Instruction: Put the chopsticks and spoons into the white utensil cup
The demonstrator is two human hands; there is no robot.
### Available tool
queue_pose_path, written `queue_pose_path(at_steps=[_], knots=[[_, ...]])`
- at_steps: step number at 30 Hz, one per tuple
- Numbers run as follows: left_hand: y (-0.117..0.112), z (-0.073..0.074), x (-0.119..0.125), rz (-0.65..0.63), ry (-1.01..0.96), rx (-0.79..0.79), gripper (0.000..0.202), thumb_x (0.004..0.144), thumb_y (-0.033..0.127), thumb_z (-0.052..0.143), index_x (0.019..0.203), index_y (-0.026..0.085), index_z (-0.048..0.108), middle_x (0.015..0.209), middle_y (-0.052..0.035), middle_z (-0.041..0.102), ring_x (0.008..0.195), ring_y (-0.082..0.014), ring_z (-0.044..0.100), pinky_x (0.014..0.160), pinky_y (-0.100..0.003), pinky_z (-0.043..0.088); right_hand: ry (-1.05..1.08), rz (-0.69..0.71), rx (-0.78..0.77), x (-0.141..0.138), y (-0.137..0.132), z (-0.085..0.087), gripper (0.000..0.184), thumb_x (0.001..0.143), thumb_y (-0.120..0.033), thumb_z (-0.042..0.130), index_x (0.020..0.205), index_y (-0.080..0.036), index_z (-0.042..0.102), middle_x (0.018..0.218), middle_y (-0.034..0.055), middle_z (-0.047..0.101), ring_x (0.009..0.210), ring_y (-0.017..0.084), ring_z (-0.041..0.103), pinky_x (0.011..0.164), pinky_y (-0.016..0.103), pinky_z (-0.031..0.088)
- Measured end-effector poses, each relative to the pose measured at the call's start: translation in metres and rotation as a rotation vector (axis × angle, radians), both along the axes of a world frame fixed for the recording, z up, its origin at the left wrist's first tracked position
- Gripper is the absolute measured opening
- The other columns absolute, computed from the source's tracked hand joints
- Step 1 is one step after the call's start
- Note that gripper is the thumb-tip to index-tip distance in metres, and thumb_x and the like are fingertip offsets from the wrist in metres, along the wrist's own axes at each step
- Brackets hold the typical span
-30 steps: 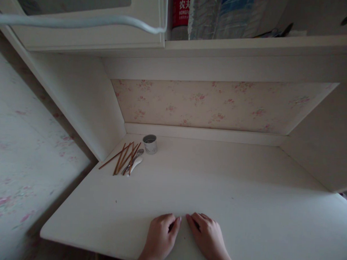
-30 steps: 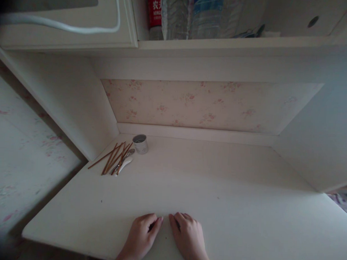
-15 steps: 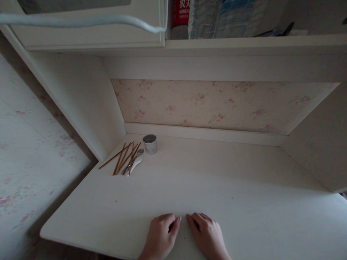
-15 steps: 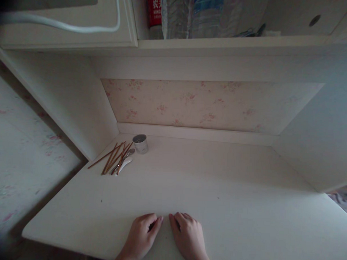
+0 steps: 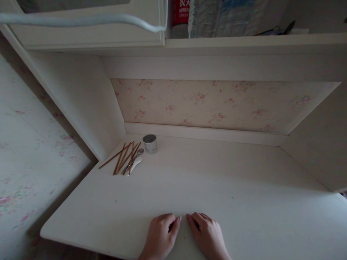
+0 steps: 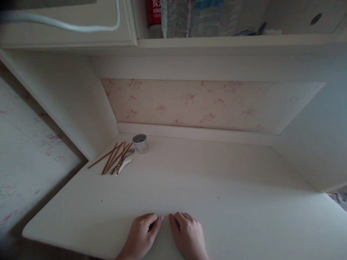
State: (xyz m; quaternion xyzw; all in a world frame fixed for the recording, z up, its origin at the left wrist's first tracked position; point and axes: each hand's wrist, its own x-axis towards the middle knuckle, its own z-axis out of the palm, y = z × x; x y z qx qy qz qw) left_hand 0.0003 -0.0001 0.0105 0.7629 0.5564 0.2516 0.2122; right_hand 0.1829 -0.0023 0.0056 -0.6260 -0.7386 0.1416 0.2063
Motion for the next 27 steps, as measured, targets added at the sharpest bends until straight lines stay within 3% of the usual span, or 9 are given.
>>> queue_pose_path(at_steps=[27], knots=[[0.0011, -0.0029, 0.0000, -0.004, -0.007, -0.008, 0.044, 0.100, 0.039, 0.041, 0.061, 0.019, 0.049, 0.057, 0.0006, 0.057, 0.053, -0.0097, 0.049, 0.054, -0.024, 0.029, -0.005, -0.013, 0.006, -0.0004, -0.0002, 0.0017, 0.042, 0.101, -0.036, 0.040, 0.066, -0.023, 0.060, 0.066, 0.0001, 0.067, 0.060, 0.015, 0.063, 0.057, 0.024, 0.033]])
